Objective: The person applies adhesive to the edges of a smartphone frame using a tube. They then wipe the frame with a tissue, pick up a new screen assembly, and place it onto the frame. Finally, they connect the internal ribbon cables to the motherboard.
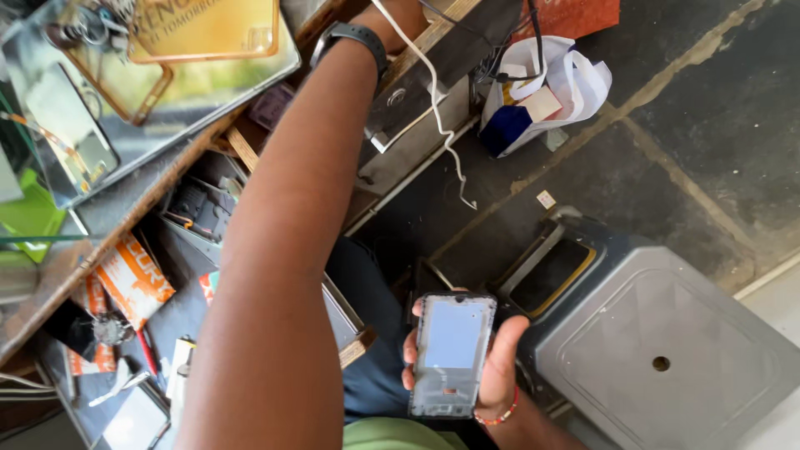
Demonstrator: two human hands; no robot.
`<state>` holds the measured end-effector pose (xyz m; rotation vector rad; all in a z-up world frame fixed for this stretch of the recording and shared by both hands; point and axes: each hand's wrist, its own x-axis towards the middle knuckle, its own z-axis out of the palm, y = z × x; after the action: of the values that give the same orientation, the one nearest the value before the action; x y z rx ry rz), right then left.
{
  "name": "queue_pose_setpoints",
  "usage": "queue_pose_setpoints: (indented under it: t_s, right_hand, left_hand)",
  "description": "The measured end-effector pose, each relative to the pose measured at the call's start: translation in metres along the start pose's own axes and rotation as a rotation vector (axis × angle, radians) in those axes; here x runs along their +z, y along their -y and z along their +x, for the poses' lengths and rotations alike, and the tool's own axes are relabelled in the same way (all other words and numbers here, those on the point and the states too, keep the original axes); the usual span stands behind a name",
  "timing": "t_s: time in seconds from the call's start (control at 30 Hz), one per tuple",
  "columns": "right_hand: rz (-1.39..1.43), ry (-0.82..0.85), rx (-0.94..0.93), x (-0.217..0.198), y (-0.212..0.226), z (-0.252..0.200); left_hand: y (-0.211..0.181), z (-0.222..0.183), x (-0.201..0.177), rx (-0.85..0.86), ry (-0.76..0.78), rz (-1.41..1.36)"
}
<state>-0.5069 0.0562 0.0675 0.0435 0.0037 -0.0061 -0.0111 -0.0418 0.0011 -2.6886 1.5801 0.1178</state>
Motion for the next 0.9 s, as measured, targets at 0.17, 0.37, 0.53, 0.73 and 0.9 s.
queue_pose_setpoints:
  t_s: [0.17, 0.37, 0.53, 0.73, 0.9]
  right_hand:
    - [0.024, 0.046, -0.074, 0.002, 0.004, 0.001]
    - [0.0, 0.042, -0.086, 0.003, 0.006, 0.003]
    - [-0.006, 0.022, -0.062, 0.001, 0.003, 0.003]
    - [-0.089, -0.007, -0.052, 0.01, -0.006, 0.004]
    - [-0.078, 0.009, -0.021, 0.019, -0.015, 0.0]
  left_hand:
    - [-0.004, 0.004, -0.012, -0.156, 0.068, -0.097]
    - [-0.027, 0.025, -0.008, -0.145, 0.087, -0.112]
    - [0.0, -0.005, -0.01, -0.235, 0.102, -0.123]
    - [0.001, -0.017, -0.012, 0.011, -0.174, -0.405]
    - [-0.023, -0.006, -0.04, -0.258, -0.08, -0.652]
